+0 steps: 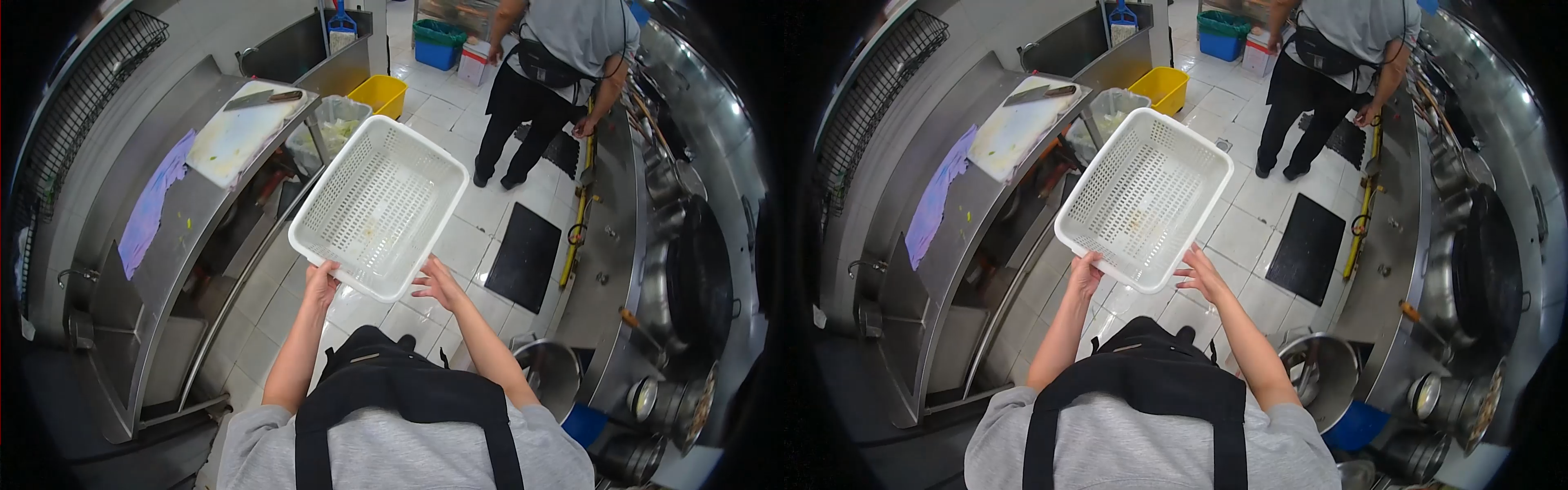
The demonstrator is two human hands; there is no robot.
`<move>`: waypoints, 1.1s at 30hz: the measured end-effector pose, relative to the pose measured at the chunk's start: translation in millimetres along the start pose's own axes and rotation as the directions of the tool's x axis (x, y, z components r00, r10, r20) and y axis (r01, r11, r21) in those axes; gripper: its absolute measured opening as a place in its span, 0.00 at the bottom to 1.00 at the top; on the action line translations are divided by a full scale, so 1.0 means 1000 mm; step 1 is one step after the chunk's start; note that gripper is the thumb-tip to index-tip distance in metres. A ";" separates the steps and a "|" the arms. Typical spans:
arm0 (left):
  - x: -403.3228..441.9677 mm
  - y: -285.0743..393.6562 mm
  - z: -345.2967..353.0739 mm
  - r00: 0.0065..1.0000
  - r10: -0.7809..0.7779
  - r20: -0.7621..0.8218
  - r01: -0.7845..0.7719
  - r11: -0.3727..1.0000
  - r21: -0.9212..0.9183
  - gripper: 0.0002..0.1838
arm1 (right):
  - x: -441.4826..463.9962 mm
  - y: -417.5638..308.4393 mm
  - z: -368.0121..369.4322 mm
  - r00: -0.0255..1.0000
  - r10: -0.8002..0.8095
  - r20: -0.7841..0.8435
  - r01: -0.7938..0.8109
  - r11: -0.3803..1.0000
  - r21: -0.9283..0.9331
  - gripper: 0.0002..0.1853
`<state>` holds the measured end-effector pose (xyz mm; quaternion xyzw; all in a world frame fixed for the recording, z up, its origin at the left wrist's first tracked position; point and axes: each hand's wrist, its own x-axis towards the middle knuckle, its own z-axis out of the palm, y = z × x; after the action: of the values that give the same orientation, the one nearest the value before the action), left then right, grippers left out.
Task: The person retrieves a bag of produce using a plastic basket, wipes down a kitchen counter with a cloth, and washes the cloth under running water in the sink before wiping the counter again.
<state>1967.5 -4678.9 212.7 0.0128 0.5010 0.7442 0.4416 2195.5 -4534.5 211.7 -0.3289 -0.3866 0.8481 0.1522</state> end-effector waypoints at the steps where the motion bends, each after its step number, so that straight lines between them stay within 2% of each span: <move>1: 0.014 -0.002 0.009 1.000 0.006 0.002 -0.006 1.000 -0.007 0.21 | 0.020 -0.017 0.001 0.998 0.044 0.043 -0.044 0.999 -0.003 0.29; 2: 0.028 -0.009 0.013 1.000 -0.011 0.027 0.011 1.000 0.005 0.21 | 0.042 -0.024 -0.003 0.998 0.039 0.047 -0.039 0.999 -0.012 0.29; 4: 0.055 -0.015 0.023 0.998 -0.014 0.061 0.013 1.000 0.010 0.21 | 0.092 -0.024 -0.025 0.993 0.107 -0.044 -0.113 0.978 -0.174 0.24; 5: 0.069 -0.013 0.026 0.979 -0.113 0.173 0.107 0.993 0.043 0.20 | 0.114 -0.027 -0.037 0.991 0.114 -0.067 -0.119 0.990 -0.074 0.23; 6: 0.085 -0.011 0.028 0.937 -0.211 0.280 0.194 0.977 0.088 0.20 | 0.136 -0.032 -0.054 0.993 0.103 -0.065 -0.108 0.991 -0.082 0.23; 8: 0.128 -0.013 0.020 0.890 -0.376 0.257 0.278 0.896 0.347 0.20 | 0.175 -0.044 -0.099 0.963 0.225 -0.147 -0.219 0.974 0.053 0.22; 9: 0.155 -0.023 0.005 0.897 -0.428 0.109 0.312 0.789 0.530 0.21 | 0.192 -0.052 -0.125 0.946 0.266 -0.186 -0.254 0.963 0.089 0.22; 10: 0.188 -0.040 -0.023 0.895 -0.444 -0.048 0.355 0.642 0.680 0.21 | 0.207 -0.060 -0.154 0.925 0.308 -0.224 -0.285 0.950 0.127 0.23; 11: 0.227 -0.065 -0.073 0.906 -0.378 -0.189 0.316 0.309 0.897 0.23 | 0.219 -0.061 -0.189 0.924 0.292 -0.248 -0.248 0.949 0.193 0.24; 12: 0.243 -0.081 -0.107 0.979 -0.145 -0.141 0.127 -0.105 0.986 0.19 | 0.223 -0.072 -0.221 0.873 0.359 -0.331 -0.287 0.926 0.247 0.26; 13: 0.272 -0.115 -0.159 0.942 -0.193 -0.275 0.178 -0.409 0.895 0.24 | 0.211 -0.093 -0.237 0.835 0.396 -0.382 -0.318 0.914 0.252 0.27; 14: 0.230 -0.054 -0.132 0.924 -0.326 -0.198 0.113 -0.261 0.959 0.22 | 0.197 -0.099 -0.270 0.845 0.380 -0.377 -0.272 0.911 0.309 0.25; 15: 0.262 -0.049 -0.126 0.800 -0.484 -0.355 0.274 -0.231 0.934 0.20 | 0.177 -0.118 -0.291 0.902 0.344 -0.260 -0.249 0.909 0.335 0.22; 16: 0.299 -0.048 -0.118 0.622 -0.626 -0.471 0.429 -0.232 0.873 0.17 | 0.163 -0.130 -0.304 0.806 0.338 -0.486 -0.250 0.938 0.238 0.20; 17: 0.334 -0.044 -0.099 0.707 -0.602 -0.371 0.326 -0.187 0.927 0.16 | 0.162 -0.123 -0.337 0.660 0.228 -0.716 -0.197 0.972 0.128 0.19; 18: 0.364 -0.040 -0.084 0.772 -0.573 -0.275 0.221 -0.163 0.962 0.18 | 0.157 -0.121 -0.362 0.519 0.191 -0.833 -0.228 0.970 0.081 0.20; 19: 0.395 -0.045 -0.074 0.939 -0.309 -0.153 0.164 0.009 0.986 0.16 | 0.145 -0.128 -0.379 0.438 0.170 -0.883 -0.258 0.964 0.057 0.20; 20: 0.417 -0.026 -0.033 0.972 -0.213 -0.099 0.084 -0.077 0.993 0.14 | 0.138 -0.134 -0.394 0.362 0.152 -0.920 -0.290 0.956 0.044 0.21; 21: 0.450 -0.022 -0.005 0.982 -0.138 -0.125 0.133 0.054 0.990 0.14 | 0.133 -0.139 -0.404 0.306 0.136 -0.942 -0.318 0.947 0.034 0.21; 22: 0.484 -0.016 0.023 0.985 -0.159 -0.059 0.073 0.082 0.994 0.15 | 0.134 -0.145 -0.415 0.261 0.123 -0.957 -0.350 0.936 0.025 0.21; 24: 0.540 0.004 0.093 0.985 -0.168 0.041 -0.034 0.043 0.998 0.17 | 0.148 -0.154 -0.438 0.213 0.088 -0.973 -0.421 0.907 -0.010 0.22; 26: 0.601 0.008 0.146 0.974 -0.170 0.148 -0.151 -0.005 0.989 0.18 | 0.180 -0.160 -0.465 0.258 0.012 -0.966 -0.542 0.830 -0.134 0.23; 27: 0.628 0.006 0.163 0.975 -0.169 0.147 -0.151 -0.013 0.988 0.18 | 0.200 -0.157 -0.481 0.349 -0.070 -0.934 -0.617 0.734 -0.286 0.23; 28: 0.658 -0.002 0.179 0.980 -0.123 0.156 -0.144 0.095 0.985 0.18 | 0.221 -0.142 -0.511 0.478 -0.183 -0.859 -0.637 0.601 -0.483 0.24; 29: 0.685 -0.012 0.201 0.984 -0.076 0.164 -0.145 0.212 0.966 0.18 | 0.247 -0.124 -0.545 0.632 -0.311 -0.710 -0.558 0.453 -0.695 0.24; 30: 0.696 -0.013 0.226 0.983 -0.080 0.168 -0.146 0.226 0.963 0.18 | 0.297 -0.071 -0.613 0.644 -0.421 -0.639 -0.190 0.721 -0.667 0.26; 31: 0.705 -0.006 0.249 0.977 -0.123 0.172 -0.148 0.185 0.972 0.17 | 0.339 -0.061 -0.633 0.645 -0.525 -0.555 0.353 0.849 -0.393 0.28; 32: 0.720 0.001 0.268 0.972 -0.159 0.172 -0.150 0.140 0.979 0.17 | 0.376 -0.067 -0.640 0.635 -0.618 -0.463 0.666 0.742 -0.079 0.29; 33: 0.738 0.000 0.277 0.975 -0.148 0.168 -0.146 0.149 0.978 0.17 | 0.428 -0.166 -0.632 0.729 -0.227 -0.645 0.116 0.971 -0.210 0.27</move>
<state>1645.4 -3980.6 38.6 0.3811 0.8113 0.2294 0.3795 2307.1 -3855.6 -157.7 -0.5828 -0.4005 0.6245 0.3316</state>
